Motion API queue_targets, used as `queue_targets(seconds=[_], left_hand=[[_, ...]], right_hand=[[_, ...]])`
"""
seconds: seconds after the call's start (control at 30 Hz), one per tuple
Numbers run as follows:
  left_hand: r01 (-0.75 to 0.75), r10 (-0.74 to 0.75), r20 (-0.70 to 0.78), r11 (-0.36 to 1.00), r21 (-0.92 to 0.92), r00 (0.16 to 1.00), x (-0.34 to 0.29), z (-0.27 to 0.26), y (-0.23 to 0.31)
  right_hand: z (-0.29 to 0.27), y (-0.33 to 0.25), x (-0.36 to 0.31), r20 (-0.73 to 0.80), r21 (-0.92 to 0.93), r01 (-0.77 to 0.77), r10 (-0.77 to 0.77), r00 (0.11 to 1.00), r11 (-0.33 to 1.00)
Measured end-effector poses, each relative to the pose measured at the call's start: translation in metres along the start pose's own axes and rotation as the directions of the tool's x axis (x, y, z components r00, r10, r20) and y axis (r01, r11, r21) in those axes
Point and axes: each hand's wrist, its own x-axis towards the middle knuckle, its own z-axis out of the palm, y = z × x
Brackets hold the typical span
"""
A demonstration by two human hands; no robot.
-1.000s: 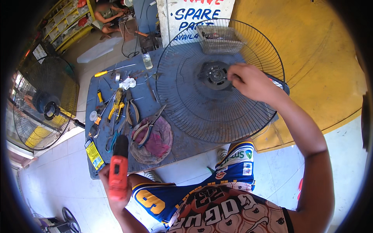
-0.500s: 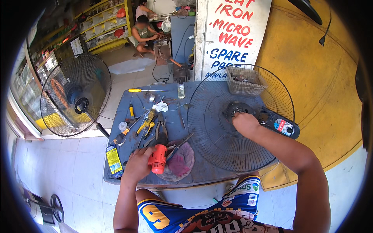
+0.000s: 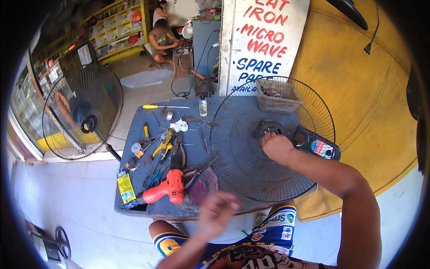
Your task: The person repairs two pedestal fans in a workshop. They first attach a purple fan blade to a fan head and test it. Then they move a second fan to a workbench, remove its blade, and use a power drill to work on the motor housing.
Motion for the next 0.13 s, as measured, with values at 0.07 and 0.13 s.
queue_targets(seconds=[0.07, 0.13], left_hand=[[-0.359, 0.434, -0.118, 0.846, 0.393, 0.893, 0.043, -0.021, 0.085], [-0.599, 0.602, 0.047, 0.779, 0.185, 0.797, 0.088, -0.042, 0.198]], right_hand=[[0.003, 0.001, 0.000, -0.053, 0.024, 0.042, -0.041, 0.998, 0.999], [0.003, 0.000, 0.001, -0.050, 0.043, 0.046, -0.044, 0.998, 0.998]])
